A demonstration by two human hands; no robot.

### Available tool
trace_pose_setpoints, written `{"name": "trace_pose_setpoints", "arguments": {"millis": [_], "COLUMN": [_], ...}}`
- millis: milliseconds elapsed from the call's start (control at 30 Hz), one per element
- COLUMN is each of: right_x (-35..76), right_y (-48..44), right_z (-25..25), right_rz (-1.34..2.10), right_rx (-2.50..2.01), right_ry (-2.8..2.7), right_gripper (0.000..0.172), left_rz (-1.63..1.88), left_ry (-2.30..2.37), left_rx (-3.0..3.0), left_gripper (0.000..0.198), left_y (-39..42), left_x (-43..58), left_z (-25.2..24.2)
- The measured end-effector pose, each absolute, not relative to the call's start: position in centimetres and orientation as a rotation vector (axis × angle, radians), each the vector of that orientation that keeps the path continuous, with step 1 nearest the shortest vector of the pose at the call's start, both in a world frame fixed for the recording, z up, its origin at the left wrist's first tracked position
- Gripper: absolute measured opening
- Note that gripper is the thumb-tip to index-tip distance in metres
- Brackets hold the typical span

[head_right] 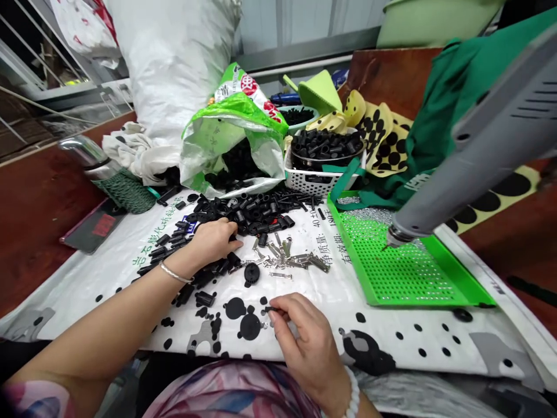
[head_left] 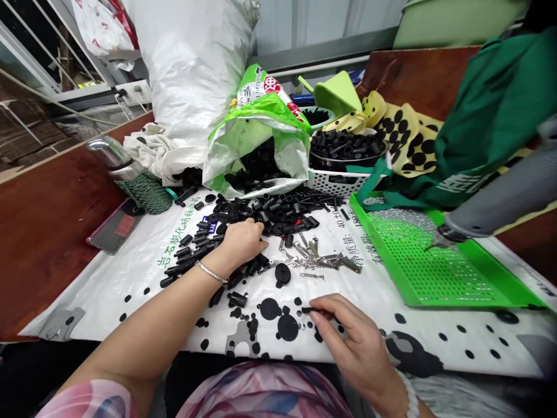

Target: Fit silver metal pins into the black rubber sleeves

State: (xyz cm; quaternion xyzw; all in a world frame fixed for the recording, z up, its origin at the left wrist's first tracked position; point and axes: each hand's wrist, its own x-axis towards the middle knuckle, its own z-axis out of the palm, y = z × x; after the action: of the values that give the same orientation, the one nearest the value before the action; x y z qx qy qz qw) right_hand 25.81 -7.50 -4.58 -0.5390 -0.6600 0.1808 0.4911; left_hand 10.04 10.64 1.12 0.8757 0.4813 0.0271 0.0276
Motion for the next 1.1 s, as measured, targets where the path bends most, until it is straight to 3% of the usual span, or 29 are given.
{"name": "trace_pose_setpoints", "arguments": {"millis": [167,333,467,700,933,1100], "right_x": [26.1,26.0,25.3,24.0,23.8,23.8], "right_y": [-7.6,-7.2,-6.5,-6.1,-5.8,-5.5], "right_z": [-4.8,-3.6,-1.3,0.2,0.0,-0.8], "right_rz": [0.526,0.749,0.76,0.594,0.249,0.234], "right_rx": [-1.279,-1.246,-1.148,-1.115,-1.042,-1.083], "right_ry": [-1.468,-1.149,-1.046,-1.222,-1.666,-1.63], "right_gripper": [0.011,0.011,0.012,0.012,0.02,0.025], "left_rz": [0.208,0.585,0.576,0.566,0.627,0.623], "left_ry": [1.414,1.016,0.817,0.746,0.866,0.831], "left_rx": [2.559,1.599,1.27,1.256,1.417,1.363], "left_gripper": [0.024,0.034,0.035,0.044,0.036,0.032], "left_y": [10.2,6.8,3.7,1.5,0.9,0.6], "left_x": [9.0,8.2,8.7,8.9,8.9,8.2], "left_z": [1.9,2.9,2.9,2.1,2.3,1.7]}}
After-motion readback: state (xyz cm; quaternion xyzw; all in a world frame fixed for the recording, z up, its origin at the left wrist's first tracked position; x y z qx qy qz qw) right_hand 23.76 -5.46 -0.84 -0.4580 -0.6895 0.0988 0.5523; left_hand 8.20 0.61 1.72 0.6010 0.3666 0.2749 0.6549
